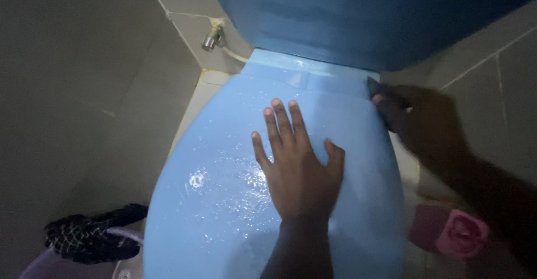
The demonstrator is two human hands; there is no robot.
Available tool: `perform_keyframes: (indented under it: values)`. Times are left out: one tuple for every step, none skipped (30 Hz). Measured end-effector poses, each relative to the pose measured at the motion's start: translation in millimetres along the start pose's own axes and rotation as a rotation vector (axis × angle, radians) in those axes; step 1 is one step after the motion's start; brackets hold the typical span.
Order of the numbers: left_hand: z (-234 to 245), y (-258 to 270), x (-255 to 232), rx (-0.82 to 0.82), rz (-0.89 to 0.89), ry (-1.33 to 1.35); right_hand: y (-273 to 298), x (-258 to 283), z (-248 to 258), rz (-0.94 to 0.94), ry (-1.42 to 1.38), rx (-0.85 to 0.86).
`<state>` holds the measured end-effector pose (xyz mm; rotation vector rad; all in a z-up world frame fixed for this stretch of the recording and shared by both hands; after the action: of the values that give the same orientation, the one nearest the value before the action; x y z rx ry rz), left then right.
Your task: The person scrubs the inside of a blue toilet bowl with a dark sponge, then closes the lid and wipes the exterior surfaces of the seat and tank. The person repeatedly dips the sponge into a purple bucket of soapy water to clean the toilet components.
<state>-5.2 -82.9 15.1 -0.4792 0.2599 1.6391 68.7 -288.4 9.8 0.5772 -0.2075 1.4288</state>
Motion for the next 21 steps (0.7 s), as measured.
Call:
perform_keyframes:
  values:
    - [-1.2,0.7,-0.8,0.012,0.008,0.006,-0.6,7.3,0.2,0.061,0.043,-0.041]
    - [-1.4,0.8,-1.1,0.005,0.0,0.005,-3.1,13.0,-1.1,0.122,0.086,-0.082]
    - [-0.7,0.3,-0.7,-0.003,-0.007,0.001,-6.5,17.8,-2.9,0.186,0.126,-0.124]
    - [0.2,0.1,-0.1,-0.012,-0.015,-0.004,-12.7,19.4,-4.6,0.211,0.148,-0.118]
    - [0.6,1.4,0.2,-0.024,-0.014,-0.004,-19.4,18.7,-4.4,0.231,0.173,-0.112]
    - [1.0,2.2,0.5,-0.036,-0.013,-0.004,-24.2,16.9,-4.5,0.251,0.197,-0.105]
    - [0.7,2.1,-0.9,-0.047,-0.013,0.001,-28.5,10.1,-4.9,0.153,0.185,-0.097]
    - [-0.4,2.5,-3.0,-0.036,-0.013,0.005,-32.3,4.5,-6.9,0.056,0.171,-0.09]
    - [0.0,2.3,-2.5,-0.031,-0.014,-0.002,-36.7,0.9,-9.8,-0.036,0.148,-0.085]
    - [0.7,2.1,-2.0,-0.026,-0.015,-0.008,-42.0,1.1,-11.1,-0.031,0.14,-0.068]
    - [1.6,4.8,-2.7,-0.022,-0.009,-0.008,-42.2,-2.1,-11.3,-0.036,0.14,-0.04]
    - [2.6,5.6,-2.2,-0.017,-0.003,-0.009,-40.3,-6.2,-10.8,-0.042,0.141,-0.012]
    - [3.1,3.5,-2.7,-0.023,-0.003,-0.008,-38.7,-1.8,-6.7,0.138,0.293,-0.036]
    - [2.9,3.8,-4.2,-0.015,-0.007,-0.019,-35.1,2.6,-3.8,0.319,0.444,-0.057]
    - [2.6,2.0,-4.2,-0.016,-0.011,-0.034,-33.6,9.2,-3.7,0.505,0.592,-0.084]
    - [1.9,-0.6,-4.1,-0.016,-0.016,-0.048,-39.0,6.2,-4.7,0.354,0.475,-0.075]
    - [1.3,-0.5,-3.9,-0.013,-0.014,-0.048,-39.6,2.7,-12.9,0.2,0.356,-0.056]
    - [0.7,-0.9,-3.3,-0.01,-0.011,-0.049,-39.7,-3.3,-18.6,0.047,0.237,-0.037]
    - [-0.1,-0.2,-2.3,-0.003,-0.008,-0.049,-43.1,-3.5,-19.1,0.026,0.27,-0.106]
    - [-1.8,2.2,-3.2,0.01,0.002,-0.036,-50.1,-1.7,-20.4,0.006,0.303,-0.175]
    - [-2.9,1.3,-2.9,0.01,0.005,-0.033,-58.2,2.4,-21.9,-0.009,0.323,-0.255]
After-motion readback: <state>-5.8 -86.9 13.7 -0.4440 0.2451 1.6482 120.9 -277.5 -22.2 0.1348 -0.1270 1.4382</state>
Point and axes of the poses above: each hand's wrist, its own y-axis away from the middle knuckle, its own z-axis out of the back of the hand, x = y × z, the point moved 4 cm from there along -y, towards the middle knuckle, and after that the axes turned 9 degrees about x, right-handed, at the moved point
